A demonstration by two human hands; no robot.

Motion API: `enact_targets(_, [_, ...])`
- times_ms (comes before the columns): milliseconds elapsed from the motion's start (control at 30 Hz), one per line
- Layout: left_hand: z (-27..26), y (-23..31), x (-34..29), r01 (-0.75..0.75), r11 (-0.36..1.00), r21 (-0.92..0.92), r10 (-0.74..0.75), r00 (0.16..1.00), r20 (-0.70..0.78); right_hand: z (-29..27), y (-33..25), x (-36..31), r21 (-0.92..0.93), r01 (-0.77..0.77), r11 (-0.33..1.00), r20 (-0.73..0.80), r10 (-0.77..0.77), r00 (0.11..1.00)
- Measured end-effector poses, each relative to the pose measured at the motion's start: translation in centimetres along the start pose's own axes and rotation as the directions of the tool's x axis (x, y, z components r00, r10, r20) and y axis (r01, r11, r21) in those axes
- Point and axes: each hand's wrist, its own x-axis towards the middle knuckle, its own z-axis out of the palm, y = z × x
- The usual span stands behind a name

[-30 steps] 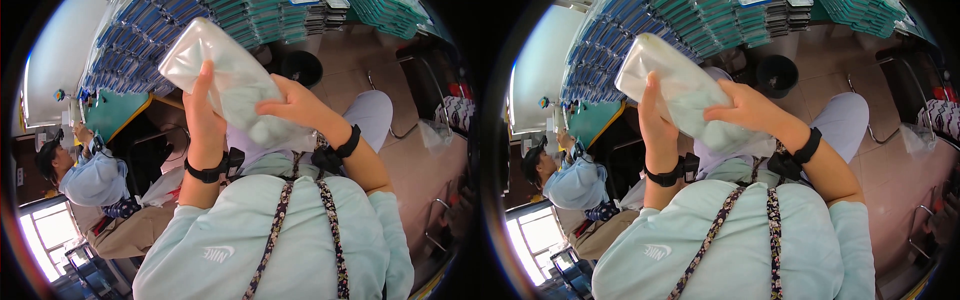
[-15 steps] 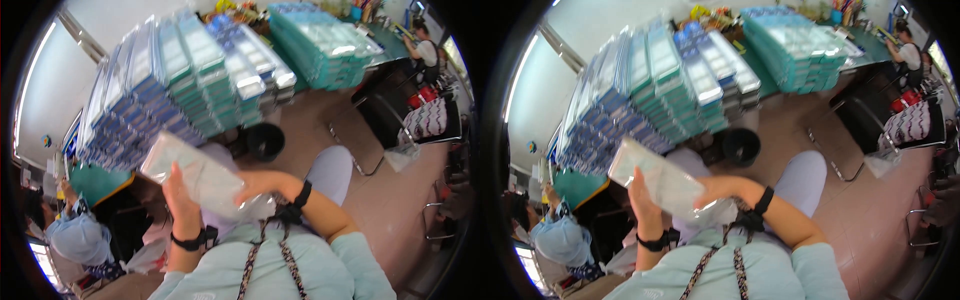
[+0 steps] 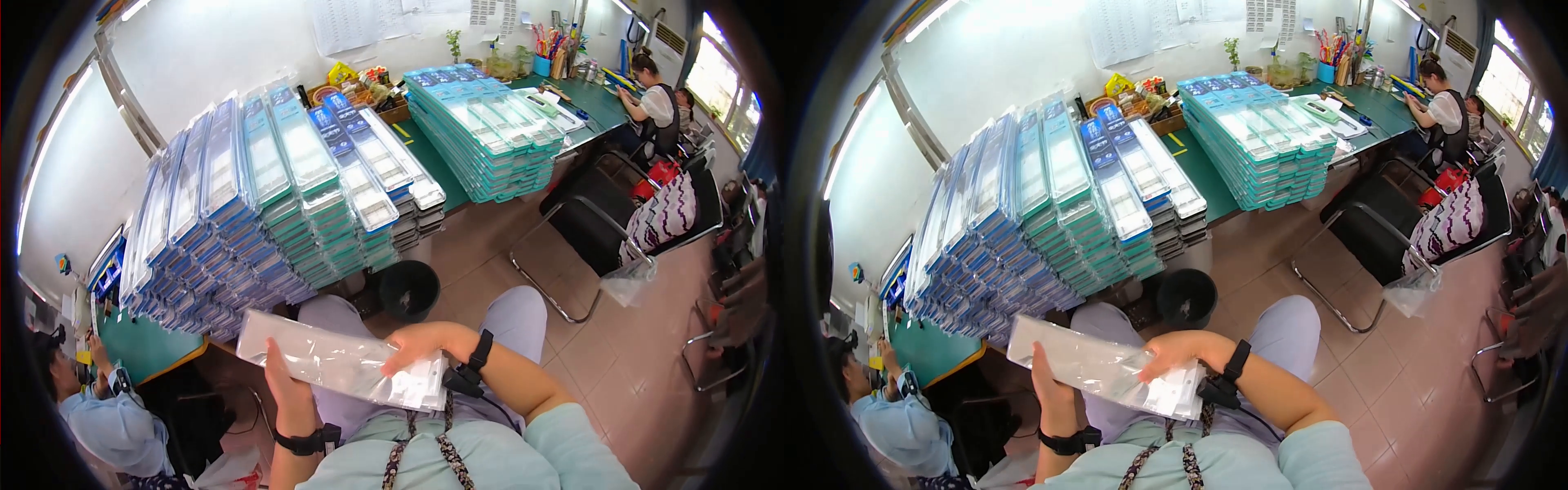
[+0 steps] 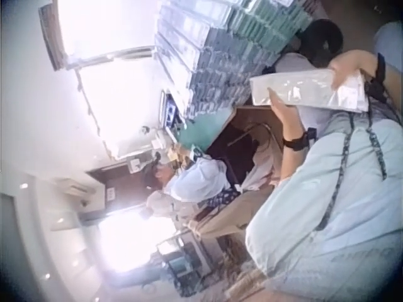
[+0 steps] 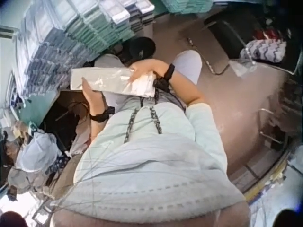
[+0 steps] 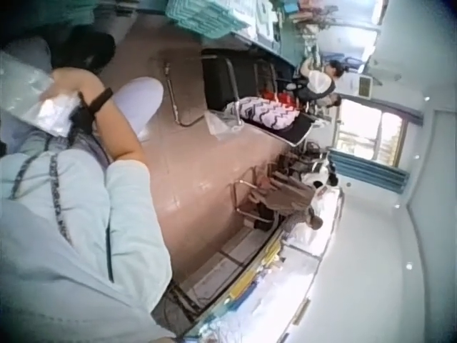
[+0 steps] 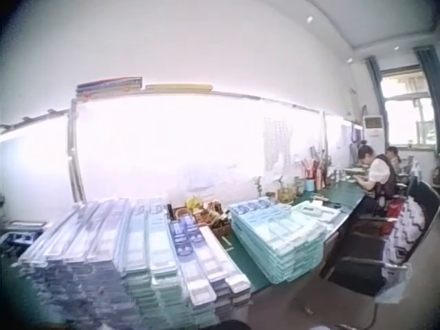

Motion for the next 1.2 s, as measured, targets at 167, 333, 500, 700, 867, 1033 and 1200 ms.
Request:
enact_targets(167, [-3.3, -2.0, -0.6, 0.122, 0.993, 0.002, -0.122, 0.99, -0.066, -0.1, 1.1, 0.7, 0.0, -0.021, 1.0, 0.082, 0.021, 0.996])
enact_targets(333, [-5.0, -4.1, 0.7, 0.243, 0.97, 0.012, -0.241, 0.968, -0.074, -0.8, 2.4, 1.5, 0.01, -0.058, 0.998, 0.053, 0.057, 0.997])
enact_targets(500, [-5.9, -3.6, 0.4, 0.257, 0.963, 0.082, -0.249, 0.964, -0.095, -0.3, 1.4, 2.5, 0.105, -0.098, 0.99, 0.038, 0.095, 0.995])
enact_targets(700, [-6.8, -3.0, 0.3, 0.394, 0.9, 0.186, -0.349, 0.908, -0.233, 0.1, 2.3, 3.7, 0.094, -0.199, 0.975, 0.052, 0.195, 0.979])
enact_targets(867, [-7.1, -3.6, 0.1, 0.234, 0.964, 0.128, -0.206, 0.958, -0.199, 0.6, 3.4, 3.9, 0.066, -0.259, 0.964, 0.018, 0.258, 0.966])
enact_targets(1033, [-6.3, -3.6, 0.1, 0.116, 0.989, 0.096, -0.103, 0.986, -0.133, -0.4, 6.0, 2.9, 0.202, -0.242, 0.949, 0.044, 0.238, 0.97])
enact_targets(1200, [-3.9, -2.2, -0.3, 0.032, 0.995, 0.096, -0.017, 0.988, -0.151, -2.6, 7.7, 1.4, 0.141, -0.024, 0.99, -0.092, 0.037, 0.995])
